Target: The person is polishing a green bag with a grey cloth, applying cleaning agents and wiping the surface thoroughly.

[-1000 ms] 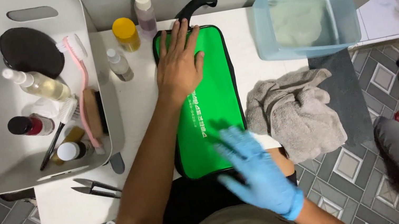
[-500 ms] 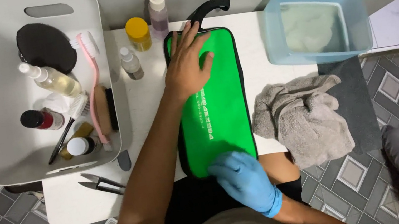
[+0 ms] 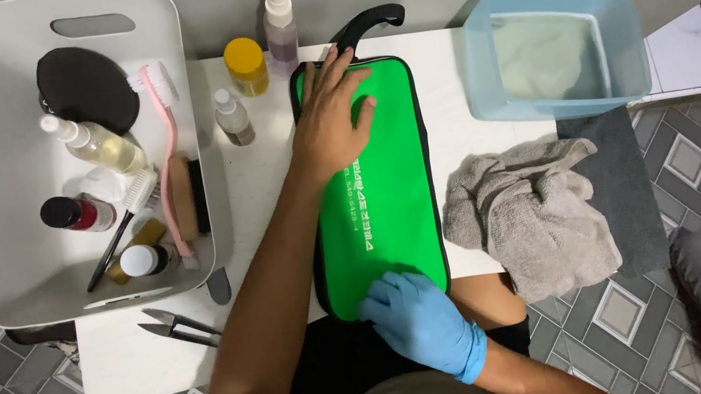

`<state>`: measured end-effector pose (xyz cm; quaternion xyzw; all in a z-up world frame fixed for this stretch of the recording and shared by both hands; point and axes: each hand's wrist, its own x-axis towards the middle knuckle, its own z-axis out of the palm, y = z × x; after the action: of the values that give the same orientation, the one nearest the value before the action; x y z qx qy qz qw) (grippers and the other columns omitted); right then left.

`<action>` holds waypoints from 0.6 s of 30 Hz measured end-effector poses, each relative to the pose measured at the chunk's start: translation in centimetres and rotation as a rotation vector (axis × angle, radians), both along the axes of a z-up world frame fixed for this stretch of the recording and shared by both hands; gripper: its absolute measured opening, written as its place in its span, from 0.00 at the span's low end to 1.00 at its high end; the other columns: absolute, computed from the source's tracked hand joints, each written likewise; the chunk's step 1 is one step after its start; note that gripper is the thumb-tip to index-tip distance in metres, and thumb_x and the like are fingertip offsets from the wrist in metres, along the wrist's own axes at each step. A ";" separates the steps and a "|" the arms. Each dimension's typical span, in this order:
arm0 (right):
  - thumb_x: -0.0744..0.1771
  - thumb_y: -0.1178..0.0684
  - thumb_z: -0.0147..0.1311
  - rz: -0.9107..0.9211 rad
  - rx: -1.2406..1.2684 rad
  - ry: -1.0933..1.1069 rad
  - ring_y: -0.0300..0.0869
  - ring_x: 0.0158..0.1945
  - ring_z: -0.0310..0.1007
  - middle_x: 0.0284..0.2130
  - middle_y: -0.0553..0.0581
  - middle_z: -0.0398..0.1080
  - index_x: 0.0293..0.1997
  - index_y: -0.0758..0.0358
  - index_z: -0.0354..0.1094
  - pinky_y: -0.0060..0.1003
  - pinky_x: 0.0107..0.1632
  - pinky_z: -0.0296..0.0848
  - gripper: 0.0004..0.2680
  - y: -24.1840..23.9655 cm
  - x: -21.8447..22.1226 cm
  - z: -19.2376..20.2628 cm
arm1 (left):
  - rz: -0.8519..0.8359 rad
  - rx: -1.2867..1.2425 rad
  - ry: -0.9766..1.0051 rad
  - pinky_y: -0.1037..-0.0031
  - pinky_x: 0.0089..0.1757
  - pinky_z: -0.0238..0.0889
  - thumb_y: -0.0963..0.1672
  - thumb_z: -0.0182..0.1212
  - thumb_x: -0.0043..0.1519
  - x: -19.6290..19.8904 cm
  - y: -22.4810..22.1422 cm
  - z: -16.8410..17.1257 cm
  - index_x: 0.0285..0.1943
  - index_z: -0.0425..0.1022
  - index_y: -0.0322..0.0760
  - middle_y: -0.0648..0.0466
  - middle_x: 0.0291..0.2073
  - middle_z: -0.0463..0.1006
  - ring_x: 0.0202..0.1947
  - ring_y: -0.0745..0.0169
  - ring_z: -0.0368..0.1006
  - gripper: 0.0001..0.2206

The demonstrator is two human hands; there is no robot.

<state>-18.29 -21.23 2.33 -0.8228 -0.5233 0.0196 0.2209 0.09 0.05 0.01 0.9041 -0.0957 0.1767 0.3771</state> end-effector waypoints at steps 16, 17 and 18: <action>0.59 0.63 0.50 0.042 -0.053 0.122 0.52 0.35 0.61 0.36 0.57 0.66 0.44 0.56 0.70 0.47 0.40 0.67 0.13 0.5 0.1 2.3 | -0.006 -0.052 -0.024 0.43 0.71 0.34 0.45 0.53 0.70 -0.3 0.1 0.3 0.62 0.73 0.35 0.41 0.70 0.65 0.75 0.40 0.49 0.15; 0.59 0.61 0.52 0.003 -0.069 0.088 0.52 0.35 0.62 0.34 0.56 0.66 0.41 0.56 0.68 0.48 0.37 0.67 0.10 0.5 0.1 2.4 | -0.033 -0.115 -0.051 0.42 0.71 0.35 0.44 0.52 0.71 -0.5 0.3 0.4 0.62 0.73 0.37 0.44 0.70 0.65 0.75 0.41 0.52 0.13; 0.60 0.58 0.54 -0.036 -0.084 0.053 0.52 0.35 0.63 0.32 0.54 0.66 0.38 0.55 0.66 0.49 0.34 0.66 0.07 0.6 0.2 2.5 | -0.060 -0.177 -0.078 0.41 0.70 0.35 0.44 0.51 0.72 -0.6 0.4 0.6 0.62 0.73 0.39 0.46 0.71 0.65 0.75 0.42 0.55 0.12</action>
<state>-18.11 -20.63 4.86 -0.8398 -0.5011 0.0595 0.2003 -0.56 0.48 0.62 0.8565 -0.1211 0.2081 0.4566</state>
